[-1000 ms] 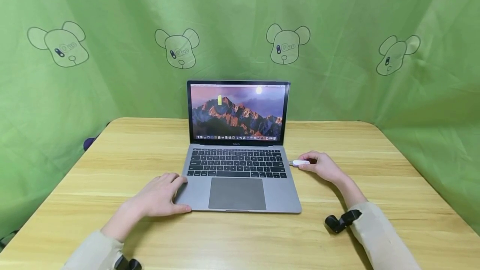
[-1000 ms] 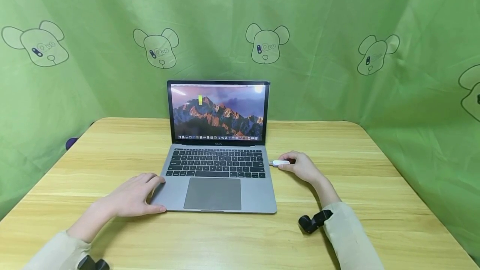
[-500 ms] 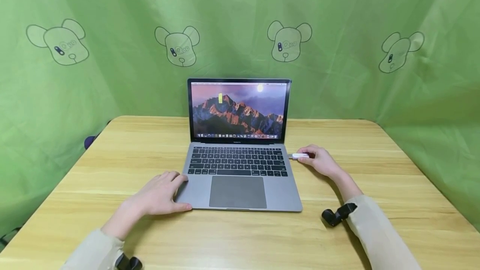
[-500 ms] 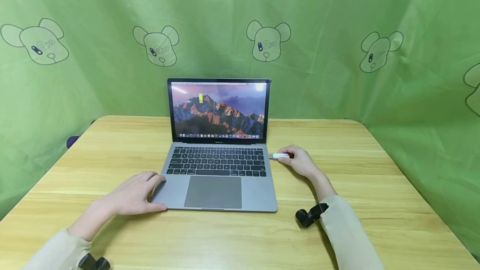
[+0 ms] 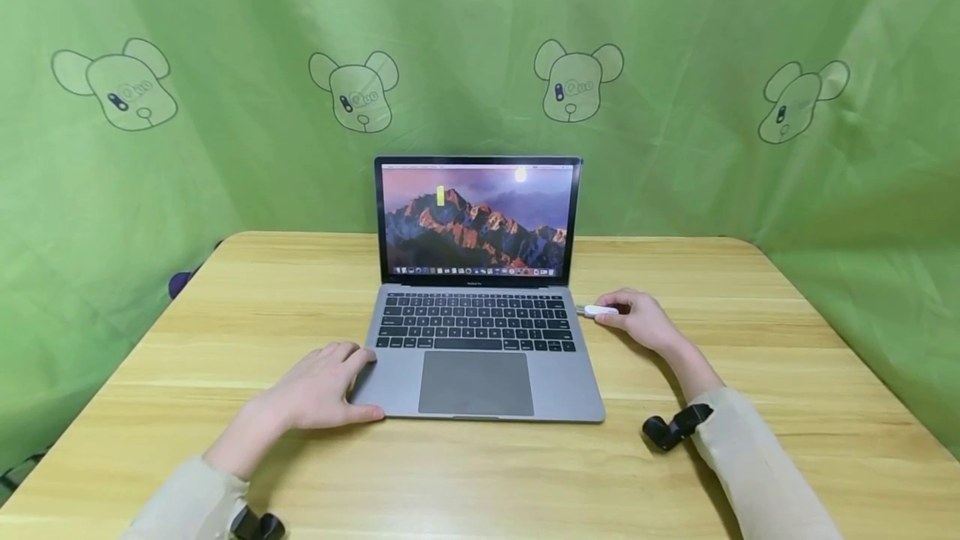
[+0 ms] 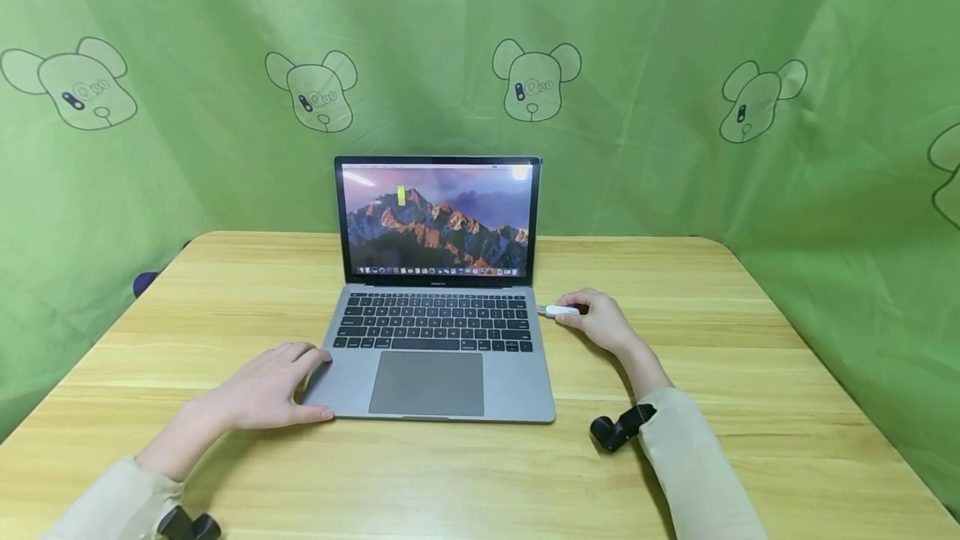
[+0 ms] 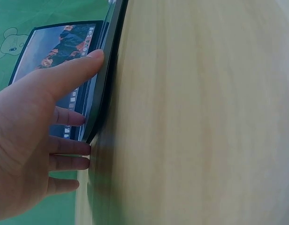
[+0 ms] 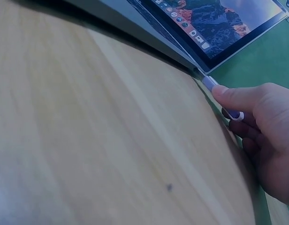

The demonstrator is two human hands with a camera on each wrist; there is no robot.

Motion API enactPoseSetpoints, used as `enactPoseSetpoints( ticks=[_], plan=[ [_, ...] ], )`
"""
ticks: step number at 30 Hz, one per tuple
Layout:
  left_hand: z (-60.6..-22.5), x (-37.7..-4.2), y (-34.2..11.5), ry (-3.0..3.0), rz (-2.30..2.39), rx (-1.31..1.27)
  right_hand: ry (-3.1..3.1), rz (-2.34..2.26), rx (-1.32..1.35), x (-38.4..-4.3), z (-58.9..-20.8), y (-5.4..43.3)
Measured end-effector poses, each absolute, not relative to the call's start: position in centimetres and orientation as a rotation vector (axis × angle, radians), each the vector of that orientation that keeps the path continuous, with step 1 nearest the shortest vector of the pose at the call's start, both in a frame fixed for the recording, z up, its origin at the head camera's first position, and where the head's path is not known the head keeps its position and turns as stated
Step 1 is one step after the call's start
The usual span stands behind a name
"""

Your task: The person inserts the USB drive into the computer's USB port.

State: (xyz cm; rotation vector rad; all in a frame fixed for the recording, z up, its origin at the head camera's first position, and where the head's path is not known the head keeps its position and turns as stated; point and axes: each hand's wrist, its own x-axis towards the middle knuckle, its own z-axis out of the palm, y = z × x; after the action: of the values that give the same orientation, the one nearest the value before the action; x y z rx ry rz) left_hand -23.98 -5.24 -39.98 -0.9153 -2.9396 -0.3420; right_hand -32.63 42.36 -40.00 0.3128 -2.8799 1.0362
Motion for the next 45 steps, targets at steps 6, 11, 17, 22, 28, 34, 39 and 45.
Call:
enactPoseSetpoints(
  ticks=[6,11,17,22,28,34,39,45],
  plan=[
    [-40.05,-23.96,-5.24,-2.941,-0.348,-0.91,-2.892,1.032,0.345,-32.46,-40.08,42.45],
    [-40.13,-23.98,-5.23,-2.936,-0.348,-0.914,-2.894,1.042,0.353,-32.48,-40.23,42.54],
    [-40.16,-24.0,-5.26,-2.931,-0.351,-0.911,-2.88,1.064,0.38,-32.64,-40.37,42.64],
    [-40.27,-24.03,-5.25,-2.932,-0.354,-0.913,-2.883,1.073,0.396,-32.85,-40.39,42.74],
    [-40.37,-24.1,-5.29,-2.924,-0.357,-0.914,-2.878,1.069,0.416,-33.02,-40.32,42.72],
    [-40.3,-24.09,-5.3,-2.922,-0.359,-0.919,-2.887,1.092,0.392,-32.9,-40.14,42.67],
    [-40.21,-24.03,-5.29,-2.917,-0.358,-0.922,-2.877,1.087,0.403,-32.87,-40.01,42.49],
    [-40.05,-23.91,-5.22,-2.928,-0.363,-0.919,-2.884,1.087,0.388,-33.01,-40.19,42.48]
  ],
)
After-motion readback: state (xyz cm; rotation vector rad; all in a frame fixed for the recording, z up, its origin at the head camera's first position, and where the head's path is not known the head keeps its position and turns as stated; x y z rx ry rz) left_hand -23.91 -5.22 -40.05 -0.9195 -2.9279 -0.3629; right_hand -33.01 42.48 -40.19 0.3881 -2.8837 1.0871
